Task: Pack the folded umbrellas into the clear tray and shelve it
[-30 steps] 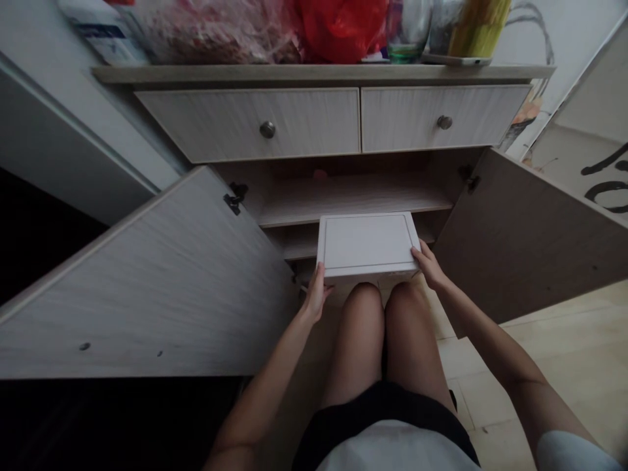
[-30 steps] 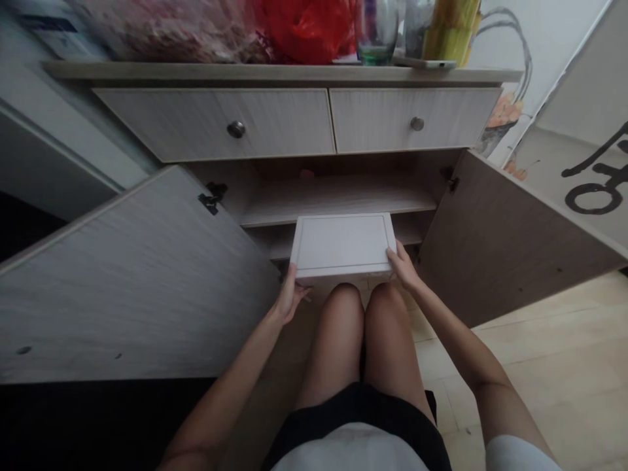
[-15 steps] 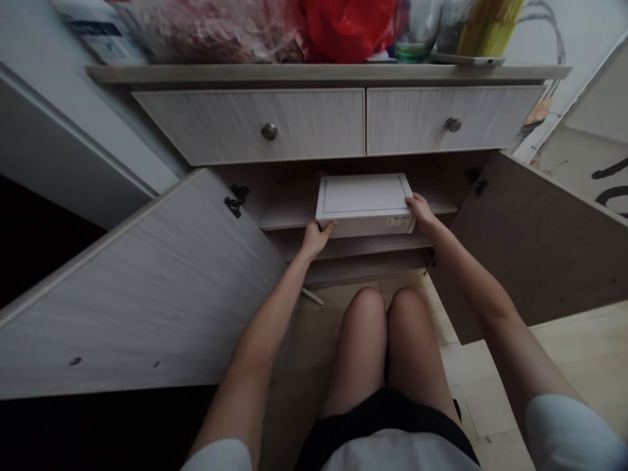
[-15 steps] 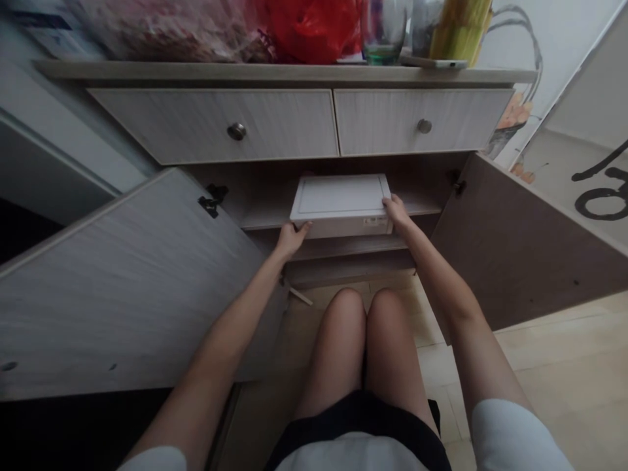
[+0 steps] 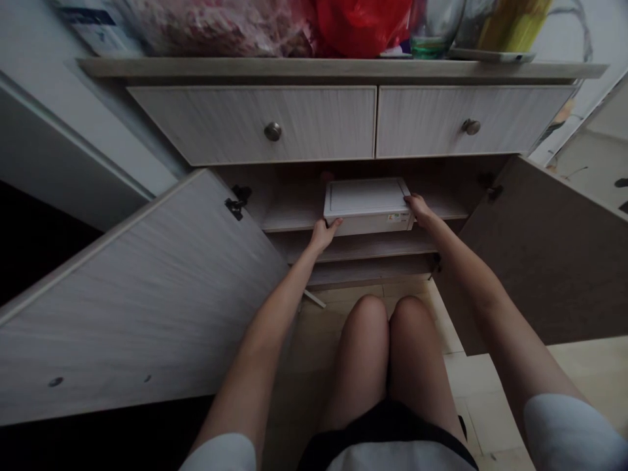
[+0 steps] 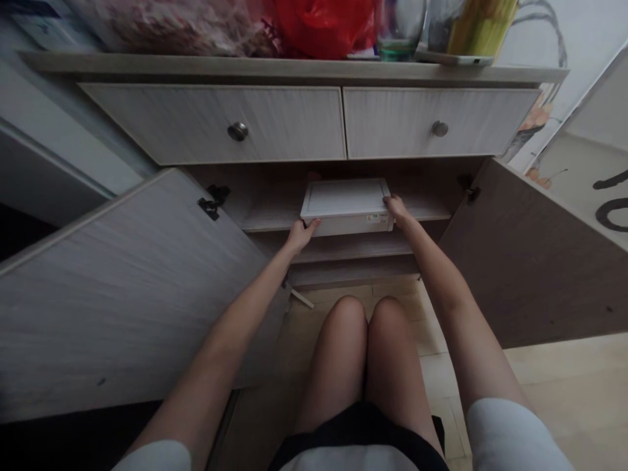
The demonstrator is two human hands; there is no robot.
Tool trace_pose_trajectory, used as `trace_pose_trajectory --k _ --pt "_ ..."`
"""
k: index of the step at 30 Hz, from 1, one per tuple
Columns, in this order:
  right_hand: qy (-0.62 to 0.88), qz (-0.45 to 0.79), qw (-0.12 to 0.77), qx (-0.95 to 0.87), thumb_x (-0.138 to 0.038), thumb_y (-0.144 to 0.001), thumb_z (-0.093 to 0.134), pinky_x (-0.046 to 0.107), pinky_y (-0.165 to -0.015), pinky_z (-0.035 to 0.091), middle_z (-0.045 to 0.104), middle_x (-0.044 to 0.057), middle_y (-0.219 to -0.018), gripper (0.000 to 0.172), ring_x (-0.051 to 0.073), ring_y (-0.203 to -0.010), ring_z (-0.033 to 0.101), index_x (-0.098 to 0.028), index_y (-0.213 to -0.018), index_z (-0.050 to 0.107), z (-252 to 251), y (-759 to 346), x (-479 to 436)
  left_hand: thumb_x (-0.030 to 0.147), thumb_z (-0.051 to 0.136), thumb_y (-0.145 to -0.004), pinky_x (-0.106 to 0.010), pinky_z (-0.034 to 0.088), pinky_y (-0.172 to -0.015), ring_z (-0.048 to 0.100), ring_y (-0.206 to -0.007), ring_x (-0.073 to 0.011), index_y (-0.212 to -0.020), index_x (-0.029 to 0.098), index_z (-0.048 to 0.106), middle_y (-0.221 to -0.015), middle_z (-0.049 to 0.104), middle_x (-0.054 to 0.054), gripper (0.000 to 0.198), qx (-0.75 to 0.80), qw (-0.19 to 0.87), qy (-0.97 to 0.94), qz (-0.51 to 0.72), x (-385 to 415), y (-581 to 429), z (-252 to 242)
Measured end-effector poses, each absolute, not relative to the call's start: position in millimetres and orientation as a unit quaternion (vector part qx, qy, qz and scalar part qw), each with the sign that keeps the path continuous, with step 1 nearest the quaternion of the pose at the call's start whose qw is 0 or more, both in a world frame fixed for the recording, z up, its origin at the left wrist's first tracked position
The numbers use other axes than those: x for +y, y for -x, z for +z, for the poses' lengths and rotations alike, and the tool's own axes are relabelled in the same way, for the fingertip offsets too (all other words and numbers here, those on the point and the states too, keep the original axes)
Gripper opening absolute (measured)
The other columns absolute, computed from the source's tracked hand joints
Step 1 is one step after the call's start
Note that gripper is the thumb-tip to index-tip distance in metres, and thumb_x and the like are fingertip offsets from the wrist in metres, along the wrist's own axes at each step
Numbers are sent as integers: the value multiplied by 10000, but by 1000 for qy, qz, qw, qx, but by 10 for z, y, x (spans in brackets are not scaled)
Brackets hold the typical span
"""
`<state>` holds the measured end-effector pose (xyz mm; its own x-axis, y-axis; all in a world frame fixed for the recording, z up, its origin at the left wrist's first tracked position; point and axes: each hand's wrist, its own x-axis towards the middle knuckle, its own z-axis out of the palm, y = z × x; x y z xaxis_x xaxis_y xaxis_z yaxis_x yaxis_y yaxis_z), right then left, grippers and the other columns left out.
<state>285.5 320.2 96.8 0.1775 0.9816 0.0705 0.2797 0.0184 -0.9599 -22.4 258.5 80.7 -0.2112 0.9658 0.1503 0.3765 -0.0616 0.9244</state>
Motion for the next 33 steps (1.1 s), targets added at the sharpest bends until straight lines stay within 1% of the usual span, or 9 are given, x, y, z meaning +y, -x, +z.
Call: trace_pose_trajectory --k 4,7,10,12,16,20,23,28,33 --pt "628 359 458 -518 -370 -891 471 409 -981 486 686 167 -1153 456 276 -1104 642 -91 -1211 636 977 -2860 3276 476 732 -805 -264 476 -709 594 -822 -213 -765 135 649 -692 609 -38 354 625 299 -569 443 2644 237 808" --pt "647 290 446 -546 -411 -975 384 468 -1140 351 553 227 -1407 597 322 -1377 461 -48 -1441 470 1031 -2878 3179 528 743 -780 -342 515 -881 618 -1094 -302 -998 108 684 -971 709 -139 478 610 306 -584 440 2607 238 854" --pt "633 70 413 -651 -469 -1037 234 541 -1229 139 294 220 -1618 682 338 -1545 151 -66 -1588 247 1060 -2802 2818 570 762 -752 -437 426 -1101 364 -1464 -354 -1305 148 588 -1420 559 -215 716 573 267 -585 508 2428 180 851" --pt "583 -43 342 -736 -476 -1035 231 547 -1249 51 174 147 -1680 688 316 -1568 43 -121 -1623 189 1026 -2665 2490 588 755 -754 -474 315 -1198 187 -1552 -336 -1370 195 558 -1554 439 -186 757 539 250 -615 520 2279 100 810" --pt "512 -87 207 -829 -414 -1030 236 503 -1267 -17 130 84 -1698 664 263 -1576 12 -133 -1630 184 841 -2370 2048 619 722 -776 -527 79 -1266 104 -1567 -335 -1368 208 601 -1606 385 -149 731 469 234 -731 437 2130 -75 736" --pt "548 -96 204 -806 -392 -1024 244 499 -1266 -27 101 143 -1692 688 269 -1575 -5 -38 -1611 187 685 -2335 2101 696 604 -827 -525 -53 -1254 16 -1576 -307 -1464 182 521 -1668 247 -133 822 484 175 -757 403 2188 -143 725" --pt "543 -101 205 -808 -370 -1025 243 511 -1261 -46 101 136 -1692 672 264 -1575 -4 -52 -1615 185 662 -2407 2246 711 571 -838 -510 -78 -1252 -7 -1577 -305 -1490 169 492 -1680 203 -140 851 480 153 -764 403 2263 -153 711" --pt "544 -101 207 -807 -352 -1016 270 535 -1250 -82 76 143 -1694 684 269 -1575 -14 -62 -1622 147 712 -2437 2435 687 574 -847 -520 -23 -1260 3 -1576 -323 -1514 182 466 -1688 191 -125 843 472 148 -760 421 2435 -201 684" --pt "551 -91 216 -801 -329 -1002 267 545 -1239 -99 95 154 -1692 690 265 -1575 -2 -59 -1623 132 724 -2409 2660 683 497 -889 -515 -62 -1253 1 -1577 -309 -1547 141 400 -1689 162 -155 858 466 110 -783 397 2659 -213 726"
